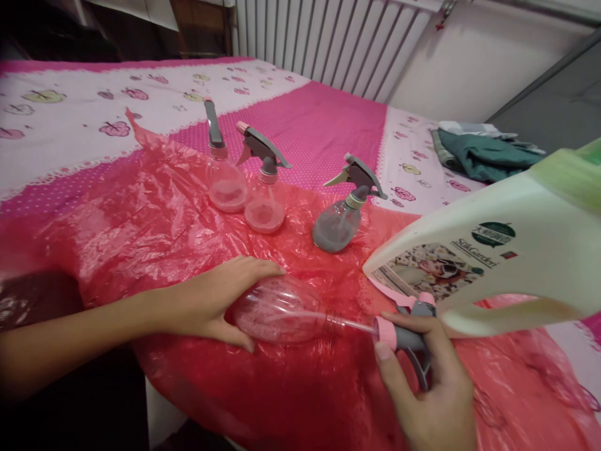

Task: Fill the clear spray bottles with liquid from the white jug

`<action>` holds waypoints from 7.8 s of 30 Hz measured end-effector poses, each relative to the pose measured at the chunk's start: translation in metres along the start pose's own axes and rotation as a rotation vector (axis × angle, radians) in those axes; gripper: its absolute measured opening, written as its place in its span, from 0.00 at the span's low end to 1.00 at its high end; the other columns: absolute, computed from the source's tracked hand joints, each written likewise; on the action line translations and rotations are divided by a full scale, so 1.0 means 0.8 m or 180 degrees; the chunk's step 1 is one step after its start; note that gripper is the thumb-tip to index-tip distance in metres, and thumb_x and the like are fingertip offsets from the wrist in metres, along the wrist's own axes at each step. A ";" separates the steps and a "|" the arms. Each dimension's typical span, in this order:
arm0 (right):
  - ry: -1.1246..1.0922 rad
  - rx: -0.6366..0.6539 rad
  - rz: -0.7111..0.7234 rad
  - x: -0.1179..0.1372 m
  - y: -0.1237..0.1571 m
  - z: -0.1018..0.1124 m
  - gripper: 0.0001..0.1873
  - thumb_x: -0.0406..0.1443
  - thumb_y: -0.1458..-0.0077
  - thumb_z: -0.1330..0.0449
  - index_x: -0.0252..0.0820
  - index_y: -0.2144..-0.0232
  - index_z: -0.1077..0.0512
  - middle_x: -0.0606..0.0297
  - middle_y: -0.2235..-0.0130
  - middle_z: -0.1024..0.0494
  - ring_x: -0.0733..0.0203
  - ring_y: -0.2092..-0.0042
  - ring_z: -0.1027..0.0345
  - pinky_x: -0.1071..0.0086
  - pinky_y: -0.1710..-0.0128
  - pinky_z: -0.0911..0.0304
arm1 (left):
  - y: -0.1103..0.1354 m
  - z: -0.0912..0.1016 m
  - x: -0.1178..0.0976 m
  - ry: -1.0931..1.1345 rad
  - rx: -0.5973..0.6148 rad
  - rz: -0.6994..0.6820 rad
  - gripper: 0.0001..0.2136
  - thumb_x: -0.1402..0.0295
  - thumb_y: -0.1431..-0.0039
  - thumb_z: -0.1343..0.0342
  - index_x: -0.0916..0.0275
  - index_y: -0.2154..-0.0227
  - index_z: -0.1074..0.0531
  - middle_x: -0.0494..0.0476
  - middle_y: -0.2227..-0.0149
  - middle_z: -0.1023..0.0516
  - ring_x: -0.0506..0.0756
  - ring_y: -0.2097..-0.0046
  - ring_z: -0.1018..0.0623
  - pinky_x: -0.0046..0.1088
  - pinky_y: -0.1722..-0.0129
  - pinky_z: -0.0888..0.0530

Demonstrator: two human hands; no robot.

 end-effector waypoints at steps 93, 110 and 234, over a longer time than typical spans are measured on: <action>0.0037 0.0064 0.0699 0.032 0.008 -0.019 0.10 0.43 0.36 0.35 0.50 0.54 0.24 0.65 0.52 0.17 0.57 0.46 0.24 0.71 0.51 0.31 | 0.001 0.000 0.004 0.0026 0.0016 0.0123 0.41 0.44 0.40 0.33 0.58 0.31 0.39 0.71 0.35 0.26 0.72 0.39 0.23 0.54 0.39 0.27; 0.0463 -0.0633 0.0855 0.049 0.016 0.003 0.16 0.44 0.39 0.32 0.42 0.54 0.24 0.63 0.61 0.19 0.62 0.68 0.27 0.69 0.73 0.38 | 0.001 0.000 0.007 0.0079 0.0041 0.0263 0.42 0.44 0.40 0.33 0.59 0.31 0.40 0.72 0.34 0.27 0.73 0.38 0.24 0.56 0.39 0.28; 0.0022 -0.0269 0.0737 0.075 0.010 -0.027 0.10 0.43 0.36 0.36 0.46 0.57 0.25 0.67 0.62 0.19 0.62 0.64 0.24 0.69 0.63 0.30 | 0.001 0.000 0.005 0.0066 -0.0033 0.0109 0.42 0.45 0.41 0.32 0.59 0.31 0.40 0.72 0.35 0.26 0.73 0.38 0.23 0.55 0.39 0.28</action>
Point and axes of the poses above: each hand's wrist, its own y-axis away from the middle knuckle, its own z-axis out of the back of the hand, x = y × z, the point moved 8 cm from there along -y, towards the middle knuckle
